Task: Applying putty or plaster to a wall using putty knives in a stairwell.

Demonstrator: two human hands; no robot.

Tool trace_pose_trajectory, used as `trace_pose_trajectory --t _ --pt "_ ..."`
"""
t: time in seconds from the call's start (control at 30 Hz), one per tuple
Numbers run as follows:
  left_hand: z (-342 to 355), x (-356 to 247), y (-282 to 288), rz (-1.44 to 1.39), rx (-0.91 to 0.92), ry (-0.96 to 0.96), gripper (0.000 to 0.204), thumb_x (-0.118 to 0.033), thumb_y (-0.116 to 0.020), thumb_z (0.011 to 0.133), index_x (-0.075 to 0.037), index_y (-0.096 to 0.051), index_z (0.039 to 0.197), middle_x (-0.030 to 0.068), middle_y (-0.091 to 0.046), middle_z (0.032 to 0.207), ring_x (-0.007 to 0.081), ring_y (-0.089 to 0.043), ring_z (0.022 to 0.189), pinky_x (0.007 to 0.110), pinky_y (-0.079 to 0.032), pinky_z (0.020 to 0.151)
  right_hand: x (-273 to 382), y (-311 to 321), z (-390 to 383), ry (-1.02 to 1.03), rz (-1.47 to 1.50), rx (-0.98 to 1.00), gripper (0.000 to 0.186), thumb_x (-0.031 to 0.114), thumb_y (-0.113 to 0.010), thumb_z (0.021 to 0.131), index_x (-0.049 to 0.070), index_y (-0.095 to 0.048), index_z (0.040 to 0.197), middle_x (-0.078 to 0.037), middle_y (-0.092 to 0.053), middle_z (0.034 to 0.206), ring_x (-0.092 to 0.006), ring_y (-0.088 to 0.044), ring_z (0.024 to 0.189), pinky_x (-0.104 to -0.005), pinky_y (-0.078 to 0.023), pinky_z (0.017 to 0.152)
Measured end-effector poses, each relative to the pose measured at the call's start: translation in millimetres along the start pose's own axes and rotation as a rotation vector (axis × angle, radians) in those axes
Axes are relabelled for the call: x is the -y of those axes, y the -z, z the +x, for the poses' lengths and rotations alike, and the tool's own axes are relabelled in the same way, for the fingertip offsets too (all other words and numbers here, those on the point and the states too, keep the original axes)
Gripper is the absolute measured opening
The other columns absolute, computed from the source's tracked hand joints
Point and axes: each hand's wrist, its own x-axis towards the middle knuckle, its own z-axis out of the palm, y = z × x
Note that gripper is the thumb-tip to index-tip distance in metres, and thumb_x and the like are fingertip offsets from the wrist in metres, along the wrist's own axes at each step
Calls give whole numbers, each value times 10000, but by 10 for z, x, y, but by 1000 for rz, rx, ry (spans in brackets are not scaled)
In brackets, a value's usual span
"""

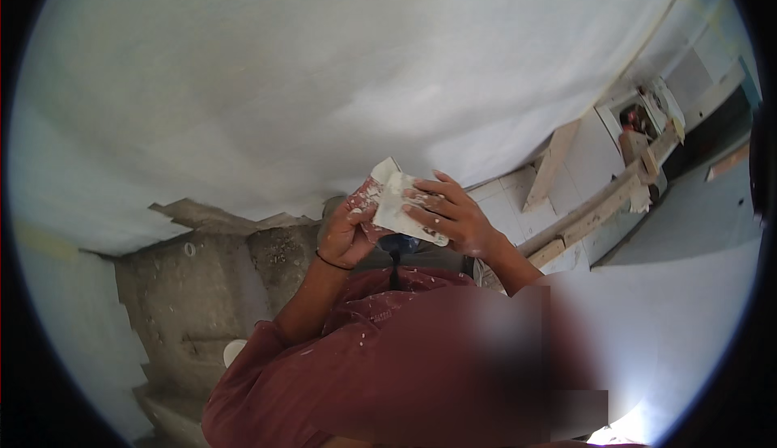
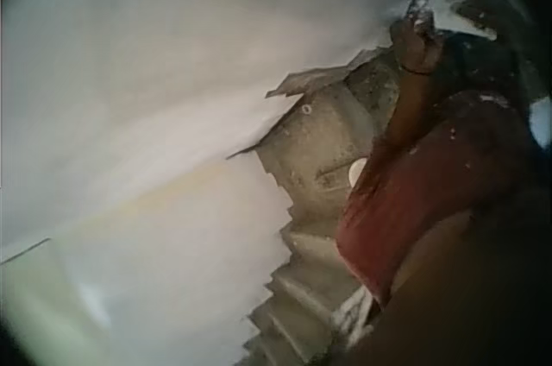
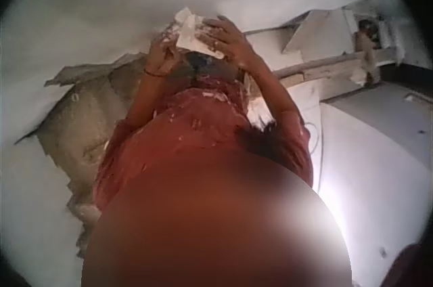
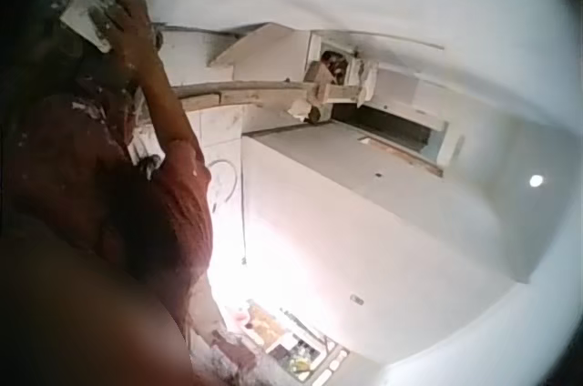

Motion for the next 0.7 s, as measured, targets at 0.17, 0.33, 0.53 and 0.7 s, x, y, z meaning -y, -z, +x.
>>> trace_pose_trajectory --t 0.17,0.33,0.53,0.7 --pt "-280 50 -102 93 -60 -45 529 1 -562 902 6 -381 1399 151 -566 1279 268 -595 1149 413 -533 933 -141 -41 -223 -138 -148 -29 523 67 -730 689 70 -637 1203 -128 -619 1252 -347 -530 1230 -545 -344 1074" --pt "-245 -75 -113 377 -111 -445 504 104 -469 899 -49 -455 1379 134 -568 1311 254 -567 1201 449 -486 992 -277 -349 -397 -1102 743 -372 306 -4 -550 862 -45 -596 1162 -189 -652 1140 -306 -653 1030 -443 -564 794" --pt "-208 -92 131 1778 219 -653 566 127 -373 851 -48 -476 1379 139 -523 1388 303 -467 1324 509 -280 1130 -82 -750 -286 -1262 1945 -528 393 129 -577 872 -27 -527 1229 -169 -680 1052 -270 -704 850 -385 -602 612" --pt "-368 -190 453 1901 181 -517 595 121 -363 823 -55 -486 1378 136 -545 1368 296 -451 1337 490 -243 1148 0 -256 28 -1032 2006 -707 331 137 -570 881 -17 -550 1173 -152 -673 1019 -264 -698 793 -368 -579 536"
